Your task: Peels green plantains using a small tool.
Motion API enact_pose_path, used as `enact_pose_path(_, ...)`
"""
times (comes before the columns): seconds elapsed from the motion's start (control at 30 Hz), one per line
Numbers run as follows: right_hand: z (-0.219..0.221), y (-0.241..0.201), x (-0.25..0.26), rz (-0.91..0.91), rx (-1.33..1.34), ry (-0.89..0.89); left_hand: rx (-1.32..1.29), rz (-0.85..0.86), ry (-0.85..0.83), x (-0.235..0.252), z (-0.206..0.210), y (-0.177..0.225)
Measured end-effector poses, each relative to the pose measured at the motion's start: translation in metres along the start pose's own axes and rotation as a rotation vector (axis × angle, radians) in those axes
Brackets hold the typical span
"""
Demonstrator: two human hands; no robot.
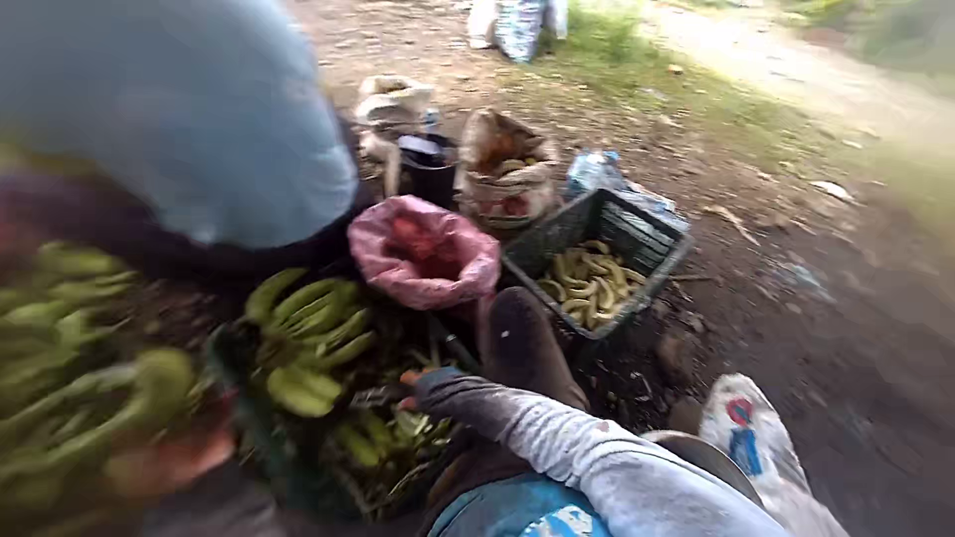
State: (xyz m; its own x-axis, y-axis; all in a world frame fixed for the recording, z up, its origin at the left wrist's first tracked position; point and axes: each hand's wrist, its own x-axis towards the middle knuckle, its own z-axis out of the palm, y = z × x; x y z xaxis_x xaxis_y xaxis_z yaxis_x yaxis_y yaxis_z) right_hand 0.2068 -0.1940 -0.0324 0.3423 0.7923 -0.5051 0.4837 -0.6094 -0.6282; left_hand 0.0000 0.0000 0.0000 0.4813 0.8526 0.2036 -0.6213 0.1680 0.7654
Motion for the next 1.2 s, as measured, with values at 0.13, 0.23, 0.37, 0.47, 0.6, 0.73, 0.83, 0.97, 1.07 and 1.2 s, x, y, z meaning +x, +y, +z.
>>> enact_pose_path(0.13,-0.01,-0.014,-0.008,-0.193,0.144,-0.015,0.21,-0.085,0.756,0.002,0.031,-0.017)
enact_pose_path(0.23,0.006,-0.012,0.012,-0.158,0.155,-0.023,0.46,-0.094,0.652,-0.006,0.043,-0.019)
enact_pose_path(0.37,-0.008,-0.05,0.001,-0.14,0.417,0.048,0.698,-0.061,0.365,-0.024,0.035,-0.037)
enact_pose_path(0.47,-0.022,-0.07,-0.028,-0.436,0.733,0.243,0.675,-0.074,0.279,-0.036,0.043,-0.043)
enact_pose_path(0.6,-0.001,-0.067,-0.011,-0.185,0.442,0.176,0.575,-0.011,0.276,-0.04,0.046,-0.045)
enact_pose_path(0.73,0.046,-0.016,0.019,-0.074,0.132,-0.094,0.374,0.015,0.337,-0.036,0.051,-0.03)
enact_pose_path(0.83,0.018,-0.043,0.012,-0.058,0.224,-0.083,0.36,-0.176,0.463,-0.033,0.044,-0.032)
enact_pose_path(0.97,-0.009,-0.035,0.044,-0.401,0.195,-0.07,0.24,-0.367,0.651,-0.019,0.039,-0.045)
enact_pose_path(1.07,-0.019,-0.022,0.061,-0.659,-0.012,-0.097,0.239,-0.47,0.622,-0.017,0.045,-0.051)
enact_pose_path(1.2,-0.025,-0.014,0.084,-0.697,-0.281,0.254,0.272,-0.446,0.593,-0.028,0.08,-0.055)
